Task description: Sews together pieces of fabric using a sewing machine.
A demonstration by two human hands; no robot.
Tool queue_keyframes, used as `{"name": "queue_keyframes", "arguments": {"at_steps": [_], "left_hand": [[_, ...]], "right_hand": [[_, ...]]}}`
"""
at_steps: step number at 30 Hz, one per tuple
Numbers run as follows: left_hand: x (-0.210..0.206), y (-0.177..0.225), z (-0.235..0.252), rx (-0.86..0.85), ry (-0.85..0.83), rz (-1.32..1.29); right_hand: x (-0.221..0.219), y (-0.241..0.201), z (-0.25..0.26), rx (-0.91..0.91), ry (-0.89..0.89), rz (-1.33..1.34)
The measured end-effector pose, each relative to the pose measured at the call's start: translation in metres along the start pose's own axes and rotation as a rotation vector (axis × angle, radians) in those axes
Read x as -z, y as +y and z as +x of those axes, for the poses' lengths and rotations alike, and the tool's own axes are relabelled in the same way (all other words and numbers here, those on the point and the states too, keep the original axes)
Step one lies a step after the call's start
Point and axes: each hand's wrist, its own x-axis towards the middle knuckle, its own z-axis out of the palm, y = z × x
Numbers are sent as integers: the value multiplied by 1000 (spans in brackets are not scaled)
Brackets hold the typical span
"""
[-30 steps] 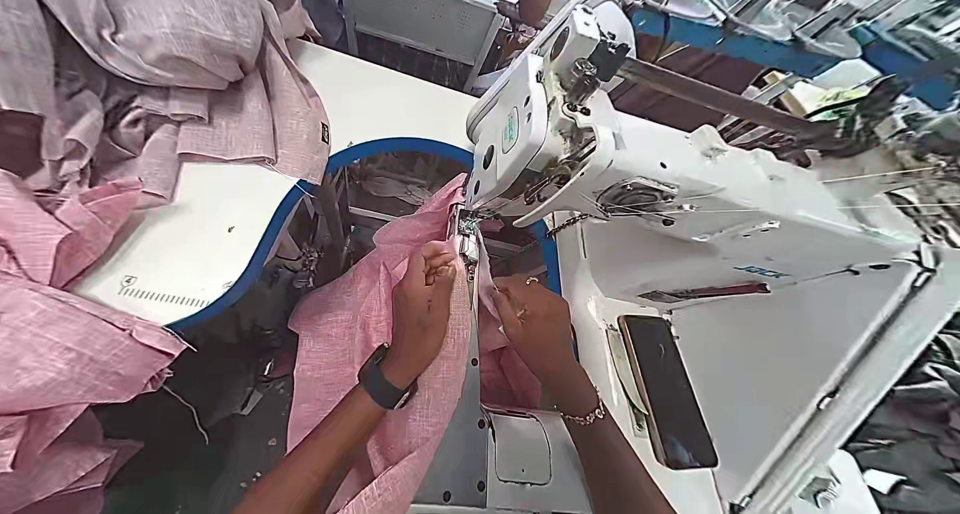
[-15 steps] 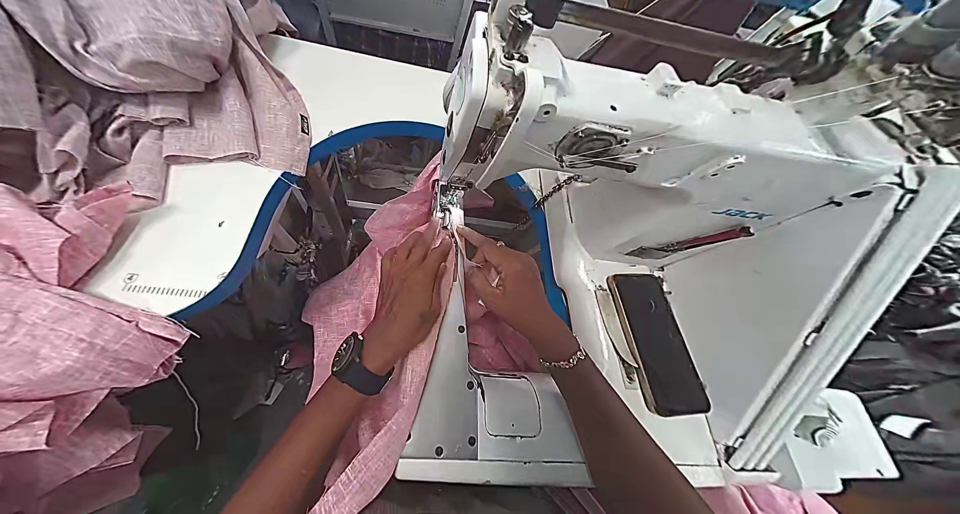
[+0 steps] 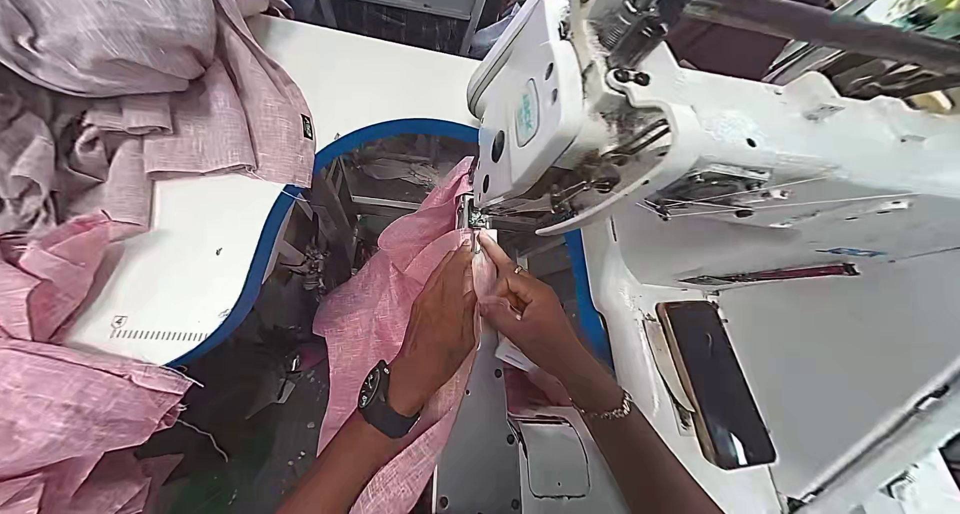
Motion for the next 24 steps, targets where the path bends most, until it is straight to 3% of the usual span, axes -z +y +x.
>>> {"name": "queue_keyframes", "arguments": {"at_steps": [5, 9, 12, 18, 21, 24], "left_hand": [[-2, 2, 4, -50, 44, -30], [-6, 6, 2, -44, 67, 7], [-8, 4, 8, -41, 74, 16], [-15, 3, 13, 15, 137, -3], [-18, 2, 22, 56, 175, 93], [-18, 0, 30, 95, 180, 114]], "right_hand": [[-20, -8, -2, 107, 197, -260], [-13, -4, 0, 44, 159, -1], [-10, -2, 4, 46, 154, 21], [-31, -14, -7, 170, 339, -559], [-41, -12, 1, 215, 435, -656], [-36, -20, 2, 196, 400, -682]]}}
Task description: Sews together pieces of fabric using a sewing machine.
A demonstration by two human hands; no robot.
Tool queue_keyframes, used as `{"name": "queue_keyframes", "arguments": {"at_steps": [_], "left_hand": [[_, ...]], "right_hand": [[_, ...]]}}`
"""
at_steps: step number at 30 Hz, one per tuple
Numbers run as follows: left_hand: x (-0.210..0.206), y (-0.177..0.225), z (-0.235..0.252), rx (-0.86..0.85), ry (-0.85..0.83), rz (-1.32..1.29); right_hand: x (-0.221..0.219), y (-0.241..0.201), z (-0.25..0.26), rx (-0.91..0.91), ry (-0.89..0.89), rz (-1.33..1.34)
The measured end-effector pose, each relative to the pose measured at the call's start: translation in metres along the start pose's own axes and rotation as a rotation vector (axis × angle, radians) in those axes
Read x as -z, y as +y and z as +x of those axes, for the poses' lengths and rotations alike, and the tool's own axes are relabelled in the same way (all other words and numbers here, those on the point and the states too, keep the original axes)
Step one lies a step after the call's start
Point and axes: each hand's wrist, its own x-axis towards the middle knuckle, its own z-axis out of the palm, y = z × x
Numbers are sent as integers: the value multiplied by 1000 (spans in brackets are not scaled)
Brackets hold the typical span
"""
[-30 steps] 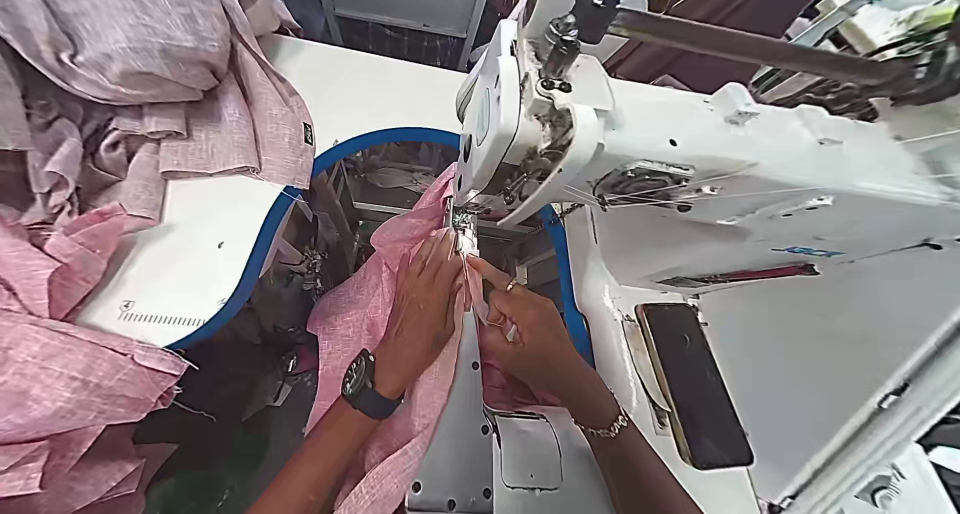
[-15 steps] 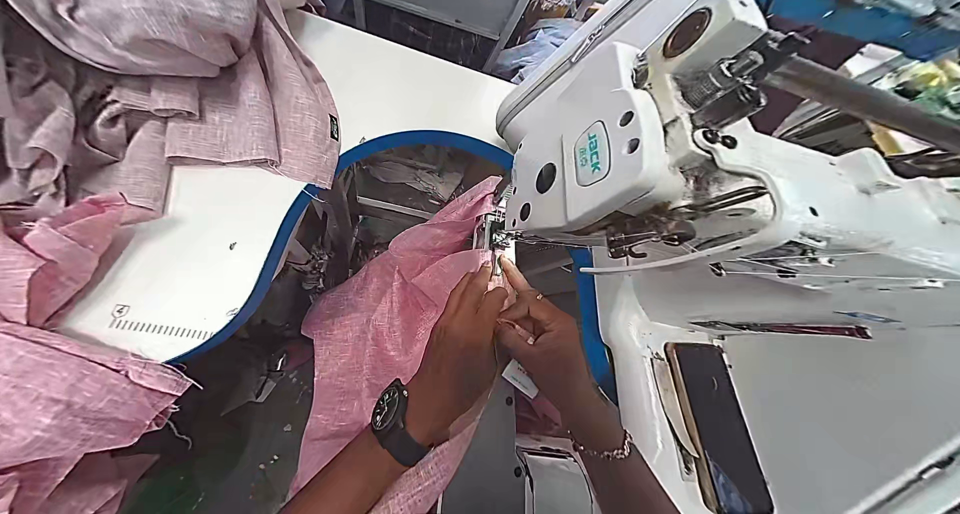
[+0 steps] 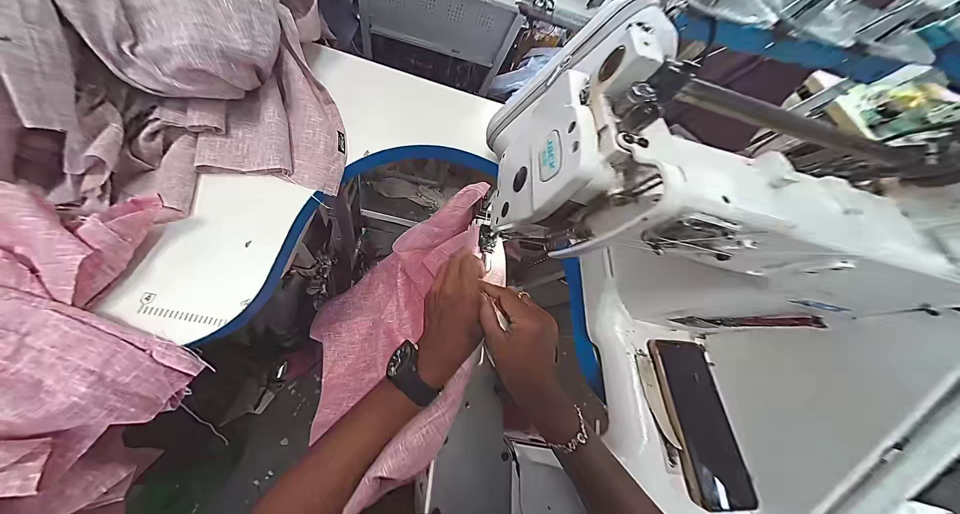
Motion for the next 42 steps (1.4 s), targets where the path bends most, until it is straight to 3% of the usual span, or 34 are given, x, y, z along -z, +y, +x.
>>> {"name": "queue_keyframes", "arguments": {"at_steps": [2, 3, 5, 6, 9, 12, 16, 23, 28, 30, 32, 35, 37, 39, 42], "left_hand": [[17, 6, -7, 97, -83, -51], [37, 13, -12, 206, -231, -105], [75, 23, -25, 352, -516, -153], [84, 28, -37, 367, -574, -138], [85, 29, -64, 202, -404, -115], [79, 27, -77, 106, -364, -217], [74, 13, -84, 110, -449, -381], [52, -9, -53, 195, -410, -571], [42, -13, -30, 230, -427, -620], [53, -5, -27, 271, -525, -550], [64, 4, -32, 302, -585, -468], [67, 13, -43, 281, -519, -361], [63, 15, -49, 192, -387, -280], [61, 14, -54, 108, -285, -218], [61, 12, -55, 77, -264, -207]], "right_hand": [[36, -12, -16, -85, -118, -30], [59, -17, -27, -98, -160, -67], [99, -11, -48, -8, -204, -198], [116, 2, -53, 76, -220, -324], [136, 37, -42, 285, -215, -660], [119, -3, -48, 402, -270, -565], [68, -46, -67, 371, -361, -271], [51, -42, -38, 302, -455, -290], [43, -32, -31, 211, -338, -213], [67, -20, -28, 37, -273, -55], [93, -6, -24, -28, -176, -82], [97, 1, -32, 237, -34, -474], [91, -2, -39, 406, 4, -545], [97, -4, -35, 438, 46, -613], [114, 15, -10, 378, 103, -645]]}}
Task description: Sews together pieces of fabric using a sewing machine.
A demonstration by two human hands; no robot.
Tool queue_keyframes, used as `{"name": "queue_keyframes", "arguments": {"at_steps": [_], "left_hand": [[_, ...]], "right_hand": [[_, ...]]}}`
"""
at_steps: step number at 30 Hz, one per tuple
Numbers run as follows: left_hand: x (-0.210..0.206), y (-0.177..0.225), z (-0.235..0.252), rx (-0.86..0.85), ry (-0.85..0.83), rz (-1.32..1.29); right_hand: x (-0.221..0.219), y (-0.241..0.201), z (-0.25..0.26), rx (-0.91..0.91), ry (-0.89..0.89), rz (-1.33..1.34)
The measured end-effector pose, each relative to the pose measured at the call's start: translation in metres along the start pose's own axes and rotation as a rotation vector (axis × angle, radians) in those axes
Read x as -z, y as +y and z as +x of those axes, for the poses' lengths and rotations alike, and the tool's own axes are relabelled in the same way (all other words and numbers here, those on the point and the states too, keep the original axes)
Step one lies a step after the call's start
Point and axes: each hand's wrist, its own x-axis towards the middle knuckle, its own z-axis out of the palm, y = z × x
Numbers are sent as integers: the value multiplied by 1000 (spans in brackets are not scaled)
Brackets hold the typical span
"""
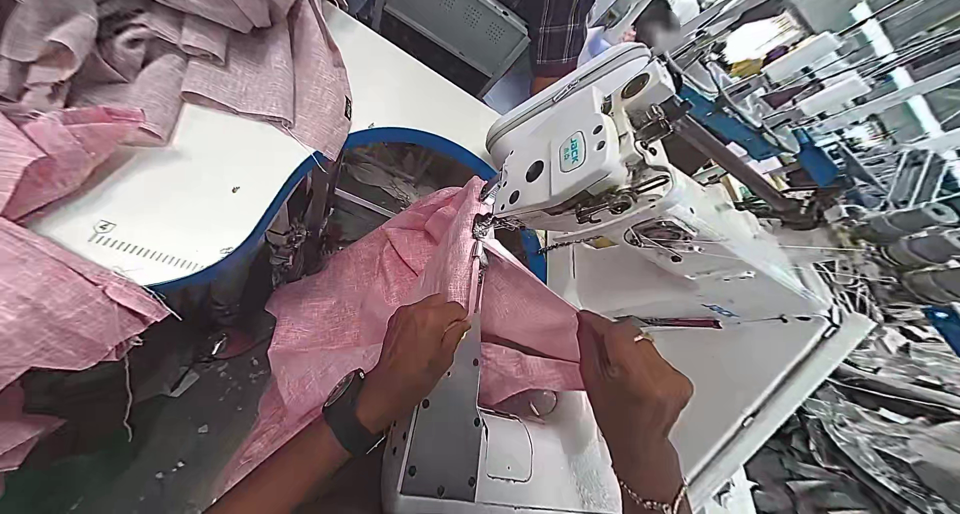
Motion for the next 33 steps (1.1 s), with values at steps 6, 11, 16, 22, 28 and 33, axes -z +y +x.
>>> {"name": "queue_keyframes", "arguments": {"at_steps": [6, 11, 16, 22, 28, 33], "left_hand": [[5, 12, 5, 79, -154, -27], [6, 12, 4, 91, -218, -5], [6, -1, 5, -90, -54, 21], [11, -23, 23, -207, -329, -310], [2, -15, 18, -134, -113, -245], [3, -22, 20, 32, -143, -326]], "right_hand": [[-2, 7, -9, 23, -129, 61], [-17, -46, -50, 204, -141, 265], [-21, -95, -37, 116, -51, 491], [-17, -95, -27, 50, -91, 600], [-29, -85, -6, -2, -132, 602], [-39, -89, 11, -65, -214, 523]]}}
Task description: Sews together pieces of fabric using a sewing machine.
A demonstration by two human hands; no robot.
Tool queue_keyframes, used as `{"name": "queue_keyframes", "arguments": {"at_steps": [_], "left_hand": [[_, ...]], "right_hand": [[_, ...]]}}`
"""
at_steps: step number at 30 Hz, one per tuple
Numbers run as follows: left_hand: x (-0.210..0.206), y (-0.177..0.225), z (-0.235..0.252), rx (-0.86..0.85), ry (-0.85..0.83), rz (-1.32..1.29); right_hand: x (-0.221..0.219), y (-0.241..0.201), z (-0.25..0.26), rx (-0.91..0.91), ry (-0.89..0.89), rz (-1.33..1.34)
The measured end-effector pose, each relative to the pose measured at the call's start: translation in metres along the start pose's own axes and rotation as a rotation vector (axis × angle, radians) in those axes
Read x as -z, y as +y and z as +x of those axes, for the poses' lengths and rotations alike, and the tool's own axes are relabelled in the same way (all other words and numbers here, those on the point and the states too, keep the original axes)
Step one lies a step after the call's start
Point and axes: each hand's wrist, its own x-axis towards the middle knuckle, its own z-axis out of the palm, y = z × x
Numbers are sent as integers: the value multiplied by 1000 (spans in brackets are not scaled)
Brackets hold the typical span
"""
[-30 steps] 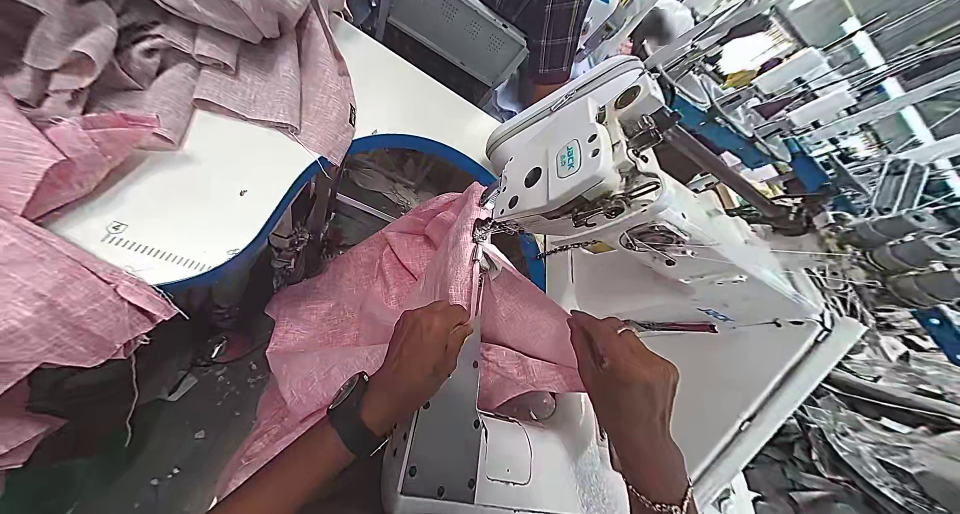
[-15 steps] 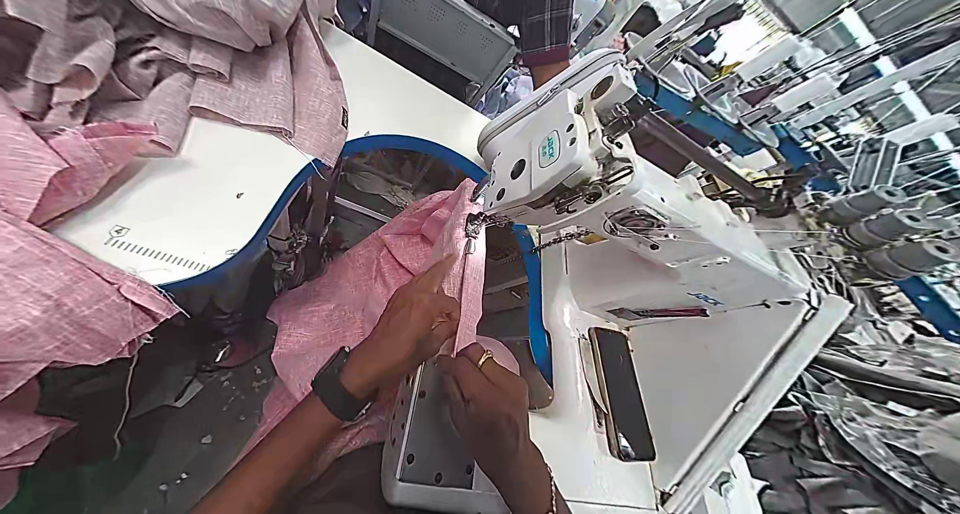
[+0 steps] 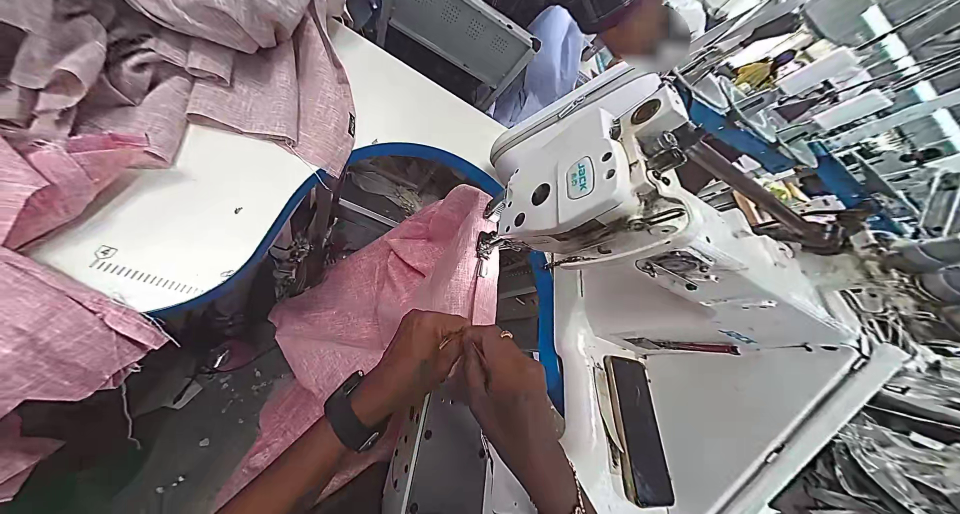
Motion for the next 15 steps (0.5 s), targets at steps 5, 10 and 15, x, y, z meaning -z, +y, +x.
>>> {"name": "queue_keyframes", "arguments": {"at_steps": [5, 10, 15], "left_hand": [[3, -4, 10, 45, -12, -16], [55, -18, -56, 207, -33, 225], [52, 8, -53, -17, 97, 231]], "right_hand": [[-3, -1, 3, -115, -35, -34], [35, 33, -42, -536, -625, 7], [52, 94, -38, -163, -960, 286]]}}
